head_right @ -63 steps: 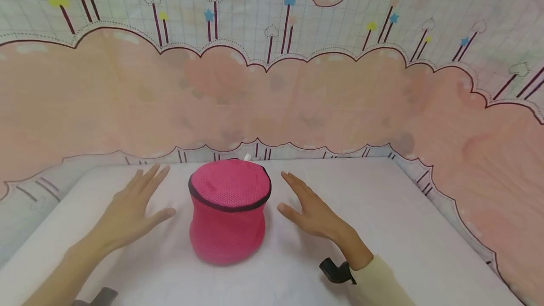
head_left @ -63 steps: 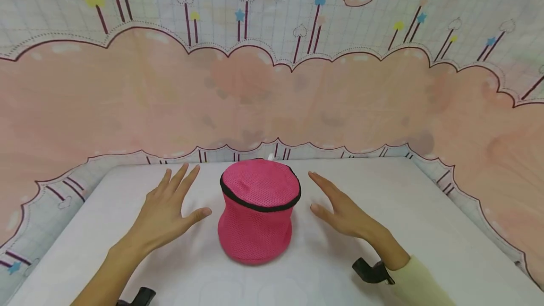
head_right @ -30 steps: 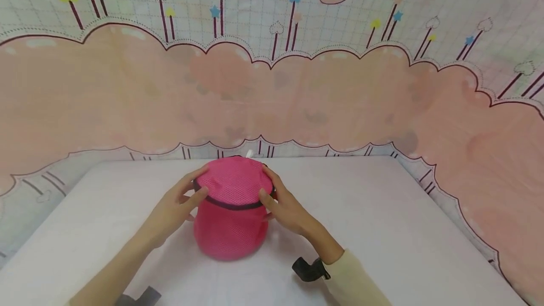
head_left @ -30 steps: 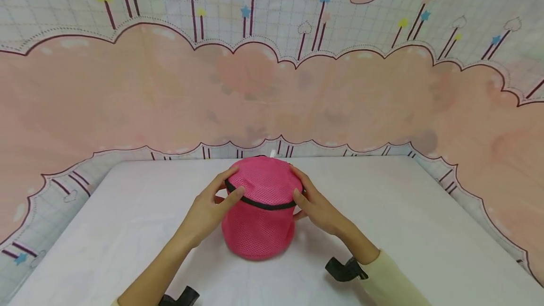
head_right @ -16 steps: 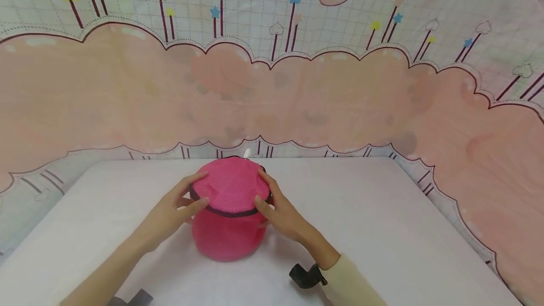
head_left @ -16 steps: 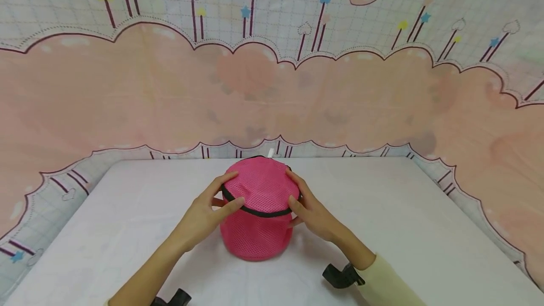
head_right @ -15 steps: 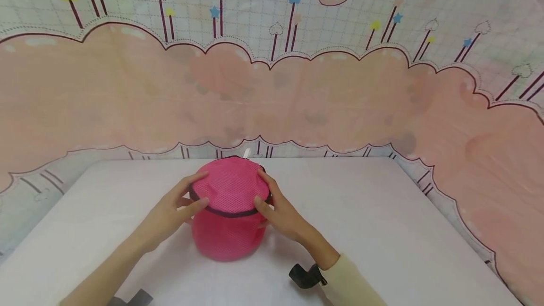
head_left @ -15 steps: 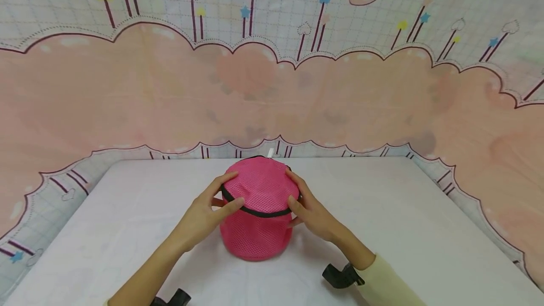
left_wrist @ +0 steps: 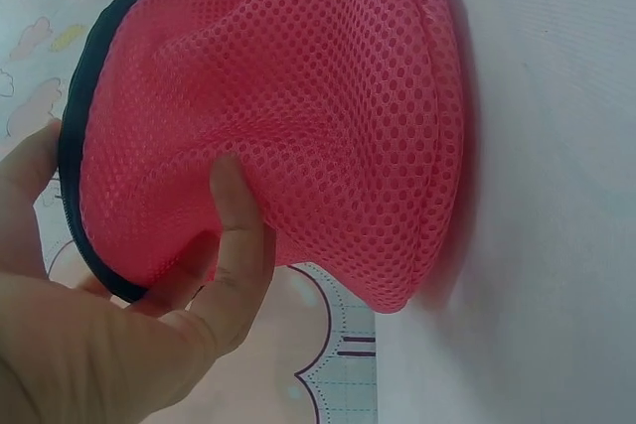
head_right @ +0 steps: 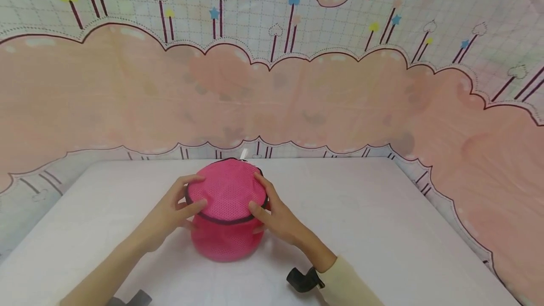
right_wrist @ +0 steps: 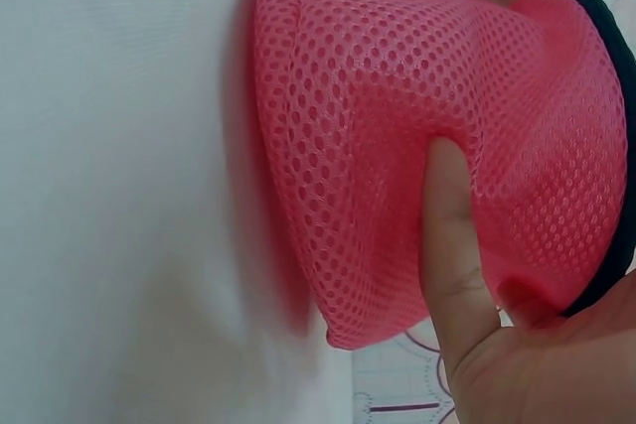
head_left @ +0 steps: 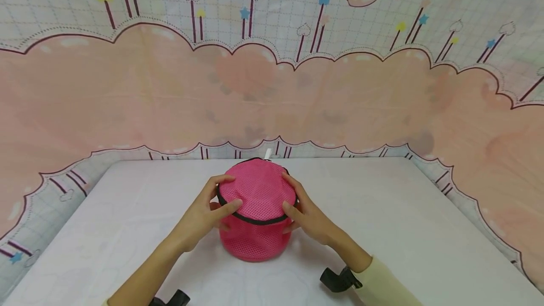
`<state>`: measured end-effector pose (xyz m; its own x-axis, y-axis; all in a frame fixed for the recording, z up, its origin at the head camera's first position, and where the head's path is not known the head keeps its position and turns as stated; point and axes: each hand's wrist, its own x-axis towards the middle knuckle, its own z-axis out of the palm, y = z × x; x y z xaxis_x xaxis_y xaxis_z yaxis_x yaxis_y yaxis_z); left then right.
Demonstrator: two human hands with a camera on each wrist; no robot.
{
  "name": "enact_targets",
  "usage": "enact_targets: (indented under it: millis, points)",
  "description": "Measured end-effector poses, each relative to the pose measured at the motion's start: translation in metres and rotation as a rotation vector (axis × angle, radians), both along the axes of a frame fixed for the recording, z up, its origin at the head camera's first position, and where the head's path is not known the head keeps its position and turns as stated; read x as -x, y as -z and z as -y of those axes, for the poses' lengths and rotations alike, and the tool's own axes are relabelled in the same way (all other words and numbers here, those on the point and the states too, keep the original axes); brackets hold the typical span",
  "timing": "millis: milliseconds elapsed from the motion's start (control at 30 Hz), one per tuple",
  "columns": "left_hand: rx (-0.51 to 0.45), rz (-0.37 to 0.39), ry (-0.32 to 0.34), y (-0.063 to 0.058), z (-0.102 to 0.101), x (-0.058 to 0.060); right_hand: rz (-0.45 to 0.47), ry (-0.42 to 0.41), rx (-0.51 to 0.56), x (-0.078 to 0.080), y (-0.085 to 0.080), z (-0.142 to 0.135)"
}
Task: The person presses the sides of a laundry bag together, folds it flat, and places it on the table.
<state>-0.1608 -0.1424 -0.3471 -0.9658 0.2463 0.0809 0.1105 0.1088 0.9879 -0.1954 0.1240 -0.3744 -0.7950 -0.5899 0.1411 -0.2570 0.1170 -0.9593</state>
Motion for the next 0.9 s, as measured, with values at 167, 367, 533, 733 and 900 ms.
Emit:
enact_targets:
  millis: [167, 367, 533, 733, 900]
  points:
    - [-0.059, 0.022, 0.007, 0.002, 0.0, 0.001, 0.019, 0.006, 0.01, -0.0013, 0.0009, 0.0006]
    - [-0.082, 0.05, 0.026, 0.0039, 0.0002, 0.0016, 0.053, -0.008, 0.027, -0.0031, 0.0002, 0.0017]
    - [-0.088, 0.067, 0.067, 0.0062, 0.0003, 0.0028, 0.051, -0.033, 0.049, -0.0031, 0.0006, 0.0026]
    - [-0.115, 0.092, 0.097, 0.0085, 0.0004, 0.0029, 0.044, -0.048, 0.072, -0.0022, 0.0034, 0.0031]
    - [-0.109, 0.091, 0.108, 0.0099, -0.0008, 0.0029, 0.033, -0.051, 0.074, -0.0015, 0.0064, 0.0031]
